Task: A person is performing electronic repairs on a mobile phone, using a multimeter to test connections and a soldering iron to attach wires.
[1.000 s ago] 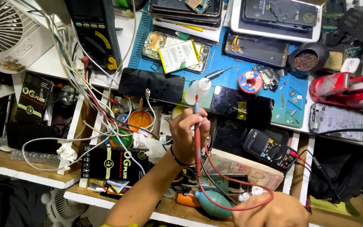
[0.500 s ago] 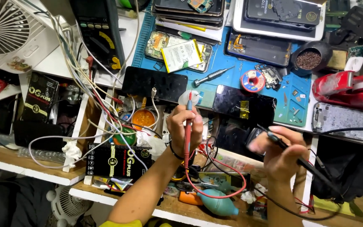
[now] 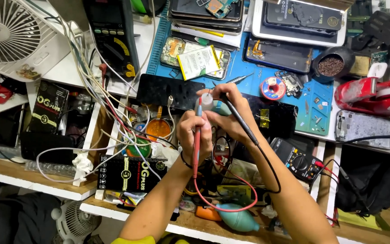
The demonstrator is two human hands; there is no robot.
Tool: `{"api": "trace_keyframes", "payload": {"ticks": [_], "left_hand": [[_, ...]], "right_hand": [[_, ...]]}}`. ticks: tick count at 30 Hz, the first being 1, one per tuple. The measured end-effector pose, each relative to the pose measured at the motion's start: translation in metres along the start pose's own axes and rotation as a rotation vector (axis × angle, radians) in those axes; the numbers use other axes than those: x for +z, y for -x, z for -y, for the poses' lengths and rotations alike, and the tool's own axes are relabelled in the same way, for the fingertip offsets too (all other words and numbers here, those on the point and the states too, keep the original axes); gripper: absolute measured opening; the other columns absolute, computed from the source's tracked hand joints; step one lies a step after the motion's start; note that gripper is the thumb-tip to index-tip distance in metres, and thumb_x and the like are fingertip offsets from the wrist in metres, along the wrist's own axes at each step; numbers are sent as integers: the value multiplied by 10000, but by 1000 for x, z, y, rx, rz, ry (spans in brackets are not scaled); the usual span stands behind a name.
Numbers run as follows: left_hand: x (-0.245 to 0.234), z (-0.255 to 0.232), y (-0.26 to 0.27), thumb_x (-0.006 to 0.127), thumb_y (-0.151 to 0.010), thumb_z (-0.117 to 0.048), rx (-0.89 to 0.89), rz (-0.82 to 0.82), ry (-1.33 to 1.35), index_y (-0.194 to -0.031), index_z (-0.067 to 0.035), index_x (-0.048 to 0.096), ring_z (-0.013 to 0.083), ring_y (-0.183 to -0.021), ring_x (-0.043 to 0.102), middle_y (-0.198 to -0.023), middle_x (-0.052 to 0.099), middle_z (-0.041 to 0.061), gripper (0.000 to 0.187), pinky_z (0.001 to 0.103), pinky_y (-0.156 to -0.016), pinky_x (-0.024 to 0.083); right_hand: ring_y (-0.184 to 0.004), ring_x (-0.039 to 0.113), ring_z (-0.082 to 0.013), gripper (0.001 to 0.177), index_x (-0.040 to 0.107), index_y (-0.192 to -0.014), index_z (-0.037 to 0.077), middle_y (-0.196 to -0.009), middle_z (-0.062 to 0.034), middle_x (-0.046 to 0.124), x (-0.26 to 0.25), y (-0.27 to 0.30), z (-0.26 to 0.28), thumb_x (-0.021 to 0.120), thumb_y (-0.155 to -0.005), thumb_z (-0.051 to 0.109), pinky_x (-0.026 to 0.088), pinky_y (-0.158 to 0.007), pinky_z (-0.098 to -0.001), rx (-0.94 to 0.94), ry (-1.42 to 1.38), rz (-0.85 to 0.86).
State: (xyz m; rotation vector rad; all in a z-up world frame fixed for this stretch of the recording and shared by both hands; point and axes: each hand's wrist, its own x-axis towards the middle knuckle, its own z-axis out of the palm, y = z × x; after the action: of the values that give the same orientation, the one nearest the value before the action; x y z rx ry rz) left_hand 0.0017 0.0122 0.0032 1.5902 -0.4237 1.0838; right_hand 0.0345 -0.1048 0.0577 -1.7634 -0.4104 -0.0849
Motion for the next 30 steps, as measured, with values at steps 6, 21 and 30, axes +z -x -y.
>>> {"api": "trace_keyframes", "payload": {"ticks": [6,21,30], "left_hand": [[4,3,11,583,-981,-187,2,-76,85,-932,-99,508,218,-552,510,-703,563,83,126,322,-536,471],[13,11,33,618,-984,-245,-61,30,-19,-1098,-59,578,263,-615,666,-806,679,124,222,308,-600,558],[20,-7,13,692,-977,-190,-48,303,75,-1054,-98,759,223,-700,717,-893,748,28,137,290,-678,574]], "right_hand": [[-1124,719,-305,423,452,-1062,34,-1181,-237,695,-36,-2,-14,823,-876,-48,519,-1037,-412,-174,-86,-89],[-1283,584,-417,523,429,-1159,81,-1425,-232,603,-51,-6,-21,859,-866,125,463,-1093,-520,-43,34,-48],[-748,547,-252,558,404,-1390,1,-762,-122,531,-94,60,-50,365,-1042,435,441,-756,-358,-80,154,-349]]}}
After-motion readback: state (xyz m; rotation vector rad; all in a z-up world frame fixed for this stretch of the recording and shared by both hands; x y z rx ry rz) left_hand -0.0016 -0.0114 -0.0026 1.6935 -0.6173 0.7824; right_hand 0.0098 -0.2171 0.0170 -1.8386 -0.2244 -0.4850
